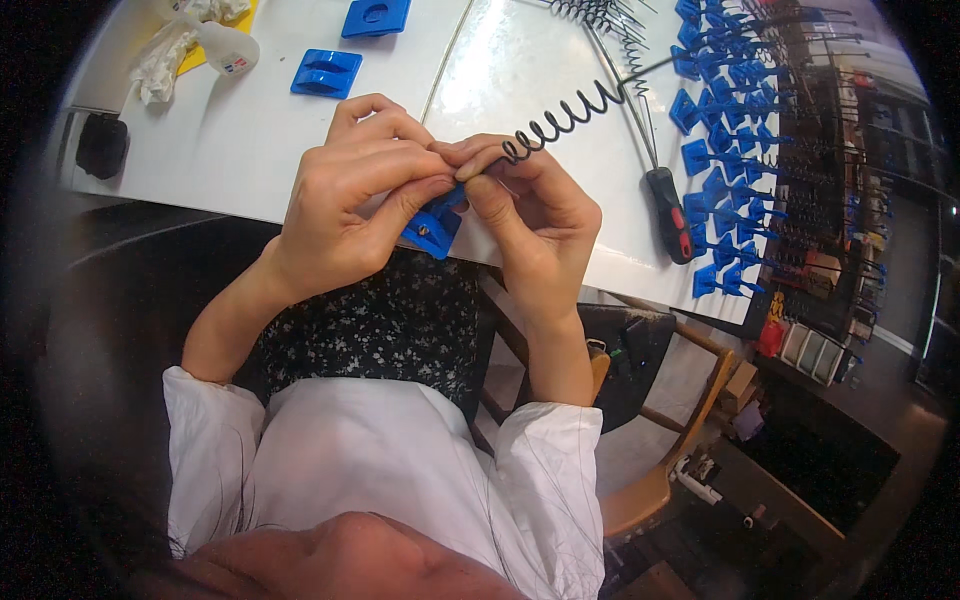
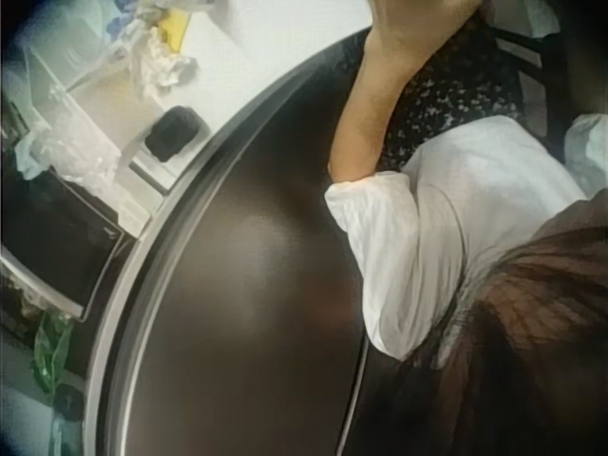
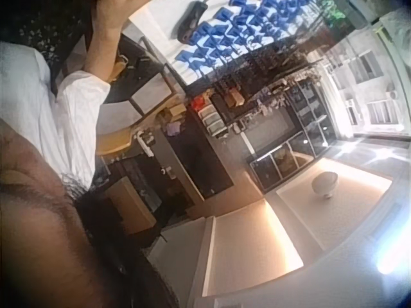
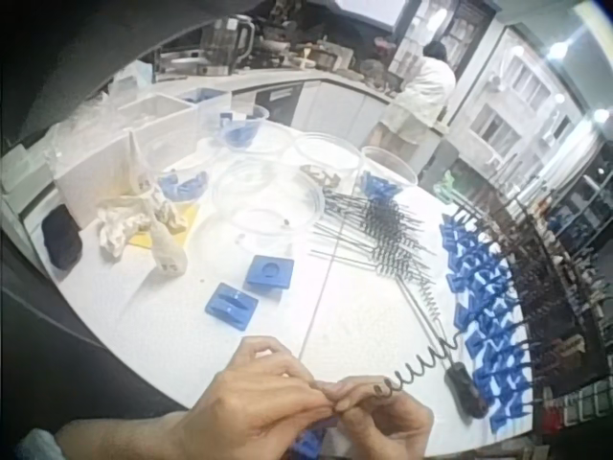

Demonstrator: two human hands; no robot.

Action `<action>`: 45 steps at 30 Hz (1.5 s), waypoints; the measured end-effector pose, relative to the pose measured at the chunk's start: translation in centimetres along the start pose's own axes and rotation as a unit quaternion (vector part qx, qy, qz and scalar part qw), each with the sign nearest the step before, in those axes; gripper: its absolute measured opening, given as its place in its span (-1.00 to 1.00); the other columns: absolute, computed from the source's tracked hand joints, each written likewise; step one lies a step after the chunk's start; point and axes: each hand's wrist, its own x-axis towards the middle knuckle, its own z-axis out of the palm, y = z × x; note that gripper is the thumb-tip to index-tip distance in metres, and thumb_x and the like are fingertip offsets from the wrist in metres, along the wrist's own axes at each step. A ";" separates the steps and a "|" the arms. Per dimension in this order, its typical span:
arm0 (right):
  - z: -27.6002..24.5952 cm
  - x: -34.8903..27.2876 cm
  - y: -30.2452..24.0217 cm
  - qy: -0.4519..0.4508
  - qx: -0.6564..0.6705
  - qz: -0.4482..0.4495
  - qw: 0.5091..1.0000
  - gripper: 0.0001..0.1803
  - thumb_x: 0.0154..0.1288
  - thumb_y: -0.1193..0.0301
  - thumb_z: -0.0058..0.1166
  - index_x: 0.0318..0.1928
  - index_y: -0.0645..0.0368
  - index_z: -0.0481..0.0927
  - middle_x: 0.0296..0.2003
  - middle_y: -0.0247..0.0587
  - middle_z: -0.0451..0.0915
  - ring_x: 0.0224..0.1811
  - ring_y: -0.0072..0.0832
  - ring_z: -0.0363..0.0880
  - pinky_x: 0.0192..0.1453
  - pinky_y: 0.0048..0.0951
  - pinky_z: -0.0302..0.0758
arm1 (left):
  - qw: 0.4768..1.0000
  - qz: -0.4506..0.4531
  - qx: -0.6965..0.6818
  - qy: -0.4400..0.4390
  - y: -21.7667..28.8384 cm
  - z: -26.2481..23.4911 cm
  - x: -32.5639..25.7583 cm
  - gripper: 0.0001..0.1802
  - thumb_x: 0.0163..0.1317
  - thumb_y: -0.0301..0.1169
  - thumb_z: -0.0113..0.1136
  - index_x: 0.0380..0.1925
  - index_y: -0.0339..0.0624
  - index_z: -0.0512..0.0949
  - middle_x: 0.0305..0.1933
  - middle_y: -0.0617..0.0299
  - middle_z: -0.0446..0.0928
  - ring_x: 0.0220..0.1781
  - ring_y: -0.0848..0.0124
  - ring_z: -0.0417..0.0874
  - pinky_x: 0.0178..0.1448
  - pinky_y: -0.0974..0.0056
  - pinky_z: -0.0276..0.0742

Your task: The person applies glue from a glue bottle to a blue plastic part, then inserts a spiral spring wire into the glued part.

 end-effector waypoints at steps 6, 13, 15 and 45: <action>0.1 0.2 0.4 0.000 0.025 -0.011 1.000 -0.94 0.26 0.62 0.08 -0.26 0.37 0.53 -0.18 -0.01 0.60 -0.07 -0.33 0.58 -0.02 -0.43 0.50 | 1.000 0.018 0.020 0.006 0.1 0.0 0.1 -0.92 -0.03 -0.62 0.28 -0.47 -0.32 0.62 -0.49 0.15 0.57 -0.38 0.32 0.56 0.04 0.21 0.31; 0.1 0.4 0.2 0.011 0.003 0.002 1.000 -0.92 0.24 0.62 0.10 -0.25 0.37 0.56 -0.19 -0.03 0.61 -0.10 -0.38 0.58 -0.01 -0.43 0.51 | 1.000 0.020 0.017 0.004 -0.6 0.1 0.1 -0.92 -0.02 -0.62 0.28 -0.45 -0.33 0.63 -0.49 0.15 0.58 -0.36 0.31 0.57 0.05 0.22 0.31; 0.1 0.6 0.4 0.000 0.004 -0.017 1.000 -0.91 0.24 0.62 0.09 -0.23 0.37 0.57 -0.19 -0.03 0.62 -0.12 -0.39 0.58 -0.03 -0.44 0.52 | 1.000 0.021 0.022 0.007 -0.4 0.1 0.1 -0.92 -0.02 -0.62 0.27 -0.46 -0.33 0.63 -0.49 0.14 0.59 -0.36 0.31 0.57 0.06 0.22 0.31; 0.1 0.4 0.6 0.011 0.034 0.000 0.999 -0.92 0.23 0.61 0.11 -0.25 0.36 0.57 -0.20 -0.10 0.63 -0.16 -0.48 0.58 -0.01 -0.48 0.53 | 0.998 0.018 0.051 0.020 -0.3 0.5 0.0 -0.96 0.03 -0.53 0.25 -0.48 -0.24 0.64 -0.50 0.25 0.58 -0.36 0.37 0.56 0.08 0.20 0.24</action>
